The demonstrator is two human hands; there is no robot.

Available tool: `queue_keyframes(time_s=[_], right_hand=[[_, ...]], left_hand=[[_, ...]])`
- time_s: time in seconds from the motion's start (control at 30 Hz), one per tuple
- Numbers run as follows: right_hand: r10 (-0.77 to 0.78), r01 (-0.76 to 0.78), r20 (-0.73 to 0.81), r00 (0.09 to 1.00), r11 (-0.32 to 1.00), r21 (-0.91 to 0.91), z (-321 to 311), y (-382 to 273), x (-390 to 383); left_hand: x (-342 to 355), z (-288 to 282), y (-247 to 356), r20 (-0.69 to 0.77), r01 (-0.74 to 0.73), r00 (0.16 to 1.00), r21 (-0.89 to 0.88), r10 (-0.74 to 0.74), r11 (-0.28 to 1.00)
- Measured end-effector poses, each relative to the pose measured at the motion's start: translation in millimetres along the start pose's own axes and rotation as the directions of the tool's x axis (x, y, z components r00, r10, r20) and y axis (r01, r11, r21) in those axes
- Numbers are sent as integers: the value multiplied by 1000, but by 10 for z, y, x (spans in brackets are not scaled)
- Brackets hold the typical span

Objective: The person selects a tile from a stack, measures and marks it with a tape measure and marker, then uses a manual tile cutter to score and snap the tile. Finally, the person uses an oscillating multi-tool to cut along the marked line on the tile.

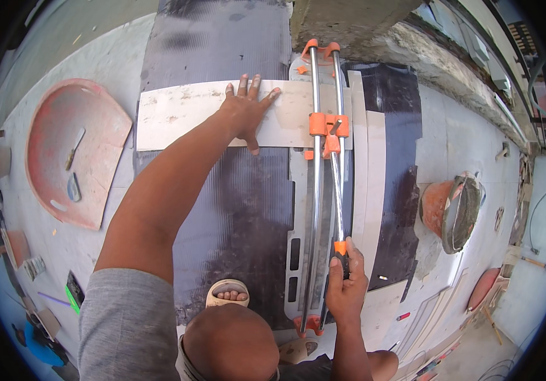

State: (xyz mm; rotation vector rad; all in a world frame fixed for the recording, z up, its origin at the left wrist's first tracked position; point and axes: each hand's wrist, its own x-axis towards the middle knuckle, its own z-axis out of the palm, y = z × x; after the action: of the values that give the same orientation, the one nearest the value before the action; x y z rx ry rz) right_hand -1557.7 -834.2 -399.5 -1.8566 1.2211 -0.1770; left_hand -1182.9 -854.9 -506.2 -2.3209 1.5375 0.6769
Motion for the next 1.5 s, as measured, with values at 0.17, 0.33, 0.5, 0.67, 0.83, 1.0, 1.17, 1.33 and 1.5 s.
queue_keyframes(time_s=[0.17,0.33,0.5,0.67,0.83,1.0,1.17,1.33,1.5], right_hand=[[-49,50,-30,998,999,8,32,84,-1],[-22,22,-29,999,1000,16,27,23,29],[-90,87,-62,994,995,-44,70,87,35],[-117,113,-71,991,992,-62,126,-36,247],[-77,70,-67,995,992,-105,141,-425,697],[-71,64,-50,996,989,-130,143,-769,1326],[64,-62,9,998,992,-109,214,-752,1420],[-122,114,-74,990,987,-115,283,-565,1452],[-121,111,-101,987,988,-104,360,-469,1420]], left_hand=[[38,-23,26,30,12,999,36,-13,999],[42,-38,14,34,12,999,37,-13,999],[44,-84,41,57,10,998,44,-12,999],[21,-103,48,72,7,997,42,-10,999],[41,-70,21,78,0,997,33,-3,999],[50,-80,-3,88,-11,996,32,8,999],[-4,-146,35,98,-15,995,18,14,1000],[52,-105,-20,101,-9,995,31,6,999],[64,-76,4,85,-6,996,37,3,999]])
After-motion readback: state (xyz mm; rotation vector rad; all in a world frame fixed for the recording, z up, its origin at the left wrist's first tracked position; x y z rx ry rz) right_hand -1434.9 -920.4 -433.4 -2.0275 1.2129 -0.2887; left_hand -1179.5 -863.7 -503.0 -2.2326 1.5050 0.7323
